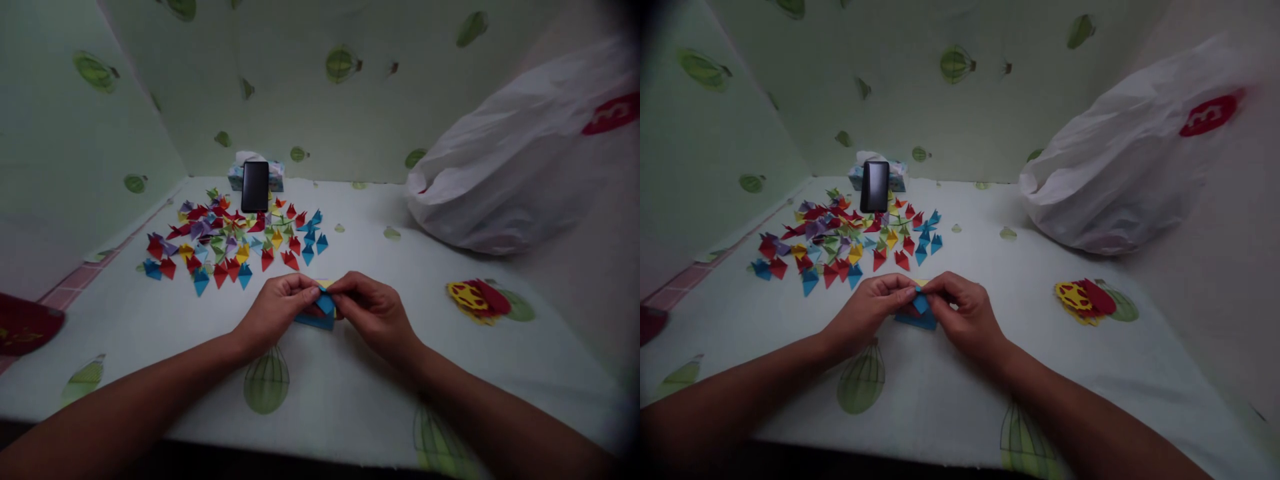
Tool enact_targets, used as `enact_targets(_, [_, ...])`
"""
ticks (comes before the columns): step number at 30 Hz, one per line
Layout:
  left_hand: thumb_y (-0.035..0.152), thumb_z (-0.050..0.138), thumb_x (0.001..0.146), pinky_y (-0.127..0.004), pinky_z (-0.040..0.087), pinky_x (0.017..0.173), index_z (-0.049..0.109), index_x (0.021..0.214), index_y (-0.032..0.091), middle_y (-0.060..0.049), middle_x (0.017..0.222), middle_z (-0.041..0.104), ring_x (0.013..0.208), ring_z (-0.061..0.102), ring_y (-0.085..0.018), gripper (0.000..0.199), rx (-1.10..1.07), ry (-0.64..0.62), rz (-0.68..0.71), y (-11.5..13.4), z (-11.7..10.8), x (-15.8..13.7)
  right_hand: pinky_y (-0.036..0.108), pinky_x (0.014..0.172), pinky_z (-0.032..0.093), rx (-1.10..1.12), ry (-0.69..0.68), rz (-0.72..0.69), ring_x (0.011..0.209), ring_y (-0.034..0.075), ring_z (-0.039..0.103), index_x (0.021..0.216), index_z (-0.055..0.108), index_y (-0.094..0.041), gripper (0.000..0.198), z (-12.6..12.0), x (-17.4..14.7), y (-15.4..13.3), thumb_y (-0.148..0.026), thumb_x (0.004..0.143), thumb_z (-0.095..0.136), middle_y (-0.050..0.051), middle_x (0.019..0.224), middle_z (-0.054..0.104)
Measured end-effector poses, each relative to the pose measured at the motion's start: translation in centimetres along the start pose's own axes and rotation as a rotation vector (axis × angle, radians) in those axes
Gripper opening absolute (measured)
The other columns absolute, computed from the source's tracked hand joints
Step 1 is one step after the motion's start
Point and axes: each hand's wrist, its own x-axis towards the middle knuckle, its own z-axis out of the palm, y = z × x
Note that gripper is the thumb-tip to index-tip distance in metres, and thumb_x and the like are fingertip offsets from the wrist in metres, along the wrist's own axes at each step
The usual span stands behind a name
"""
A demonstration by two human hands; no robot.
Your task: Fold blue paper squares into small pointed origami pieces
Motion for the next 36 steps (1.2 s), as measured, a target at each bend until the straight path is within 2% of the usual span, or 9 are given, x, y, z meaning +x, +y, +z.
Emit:
enact_targets(5, [0.034,0.073,0.081,-0.027,0.055,0.070,0.070,0.083,0.014,-0.003,0.072,0.072,0.067,0.068,-0.015,0.021,0.007,0.011,0.004,0.2,0.0,-0.2,0.028,0.061,0.049,-0.218,-0.009,-0.322,0.068,0.016,0.062,0.090,0.067,-0.021,0.019,-0.3,0.2,-0.1,-0.008,0.088,0.053,0.003,0.075,0.065])
enact_targets(7, [0.035,0.073,0.081,-0.028,0.055,0.070,0.070,0.084,0.014,-0.004,0.073,0.072,0.068,0.067,-0.015,0.021,0.017,0.009,0.029,0.2,-0.1,-0.4,0.028,0.061,0.051,-0.287,-0.023,-0.407,0.070,0.016,0.063,0.094,0.066,-0.021,0.021,-0.4,0.2,-0.2,-0.008,0.089,0.051,0.005,0.079,0.065])
enact_targets(14, [0.033,0.068,0.087,-0.023,0.052,0.067,0.072,0.083,0.015,-0.002,0.075,0.070,0.069,0.063,-0.012,0.018,0.078,0.015,0.136,0.1,-0.2,-0.6,0.028,0.061,0.053,-0.414,-0.026,-0.464,0.070,0.016,0.063,0.100,0.064,-0.022,0.022,-0.6,0.0,-0.3,-0.009,0.093,0.048,0.006,0.082,0.065])
enact_targets(20, [0.029,0.074,0.080,-0.023,0.054,0.067,0.071,0.088,0.017,-0.002,0.080,0.073,0.073,0.066,-0.013,0.015,0.092,0.027,0.164,0.0,0.0,-0.9,0.028,0.060,0.053,-0.459,-0.003,-0.520,0.071,0.017,0.062,0.103,0.062,-0.021,0.023,-0.6,-0.2,-0.2,-0.005,0.091,0.050,0.007,0.084,0.065])
enact_targets(25, [0.028,0.070,0.083,-0.023,0.052,0.063,0.071,0.086,0.016,-0.003,0.077,0.072,0.067,0.064,-0.013,0.012,0.300,0.091,0.278,0.2,0.0,-1.1,0.029,0.063,0.053,-0.432,-0.002,-0.555,0.076,0.017,0.063,0.107,0.060,-0.022,0.029,-0.4,-0.6,-0.1,-0.002,0.088,0.053,0.007,0.088,0.065])
enact_targets(28, [0.026,0.068,0.085,-0.023,0.052,0.062,0.071,0.085,0.016,-0.003,0.076,0.073,0.067,0.065,-0.013,0.010,0.375,0.123,0.350,0.2,0.0,-1.2,0.030,0.067,0.054,-0.277,0.015,-0.481,0.078,0.018,0.063,0.109,0.060,-0.023,0.027,-0.3,-0.6,-0.4,-0.005,0.089,0.055,0.007,0.090,0.066])
enact_targets(32, [0.021,0.066,0.086,-0.021,0.052,0.061,0.071,0.085,0.017,-0.002,0.077,0.074,0.066,0.066,-0.012,0.006,0.441,0.180,0.455,0.2,-0.2,-1.1,0.029,0.062,0.054,0.074,0.039,-0.089,0.068,0.015,0.063,0.101,0.060,-0.021,0.008,-0.4,-0.4,-0.8,-0.022,0.097,0.053,0.003,0.081,0.064])
enact_targets(33, [0.020,0.066,0.086,-0.021,0.052,0.062,0.071,0.085,0.017,-0.001,0.077,0.074,0.066,0.066,-0.012,0.006,0.465,0.193,0.488,0.1,-0.2,-1.0,0.028,0.060,0.054,0.153,0.046,-0.006,0.065,0.014,0.063,0.098,0.061,-0.020,0.010,-0.4,-0.3,-0.8,-0.025,0.099,0.052,0.002,0.078,0.064])
enact_targets(36, [0.018,0.066,0.086,-0.020,0.052,0.063,0.071,0.086,0.017,-0.001,0.078,0.074,0.066,0.065,-0.011,0.005,0.527,0.213,0.566,0.0,-0.4,-0.9,0.027,0.057,0.052,0.275,0.037,0.117,0.059,0.013,0.061,0.088,0.062,-0.019,0.017,-0.6,0.0,-0.8,-0.032,0.097,0.056,0.000,0.069,0.062])
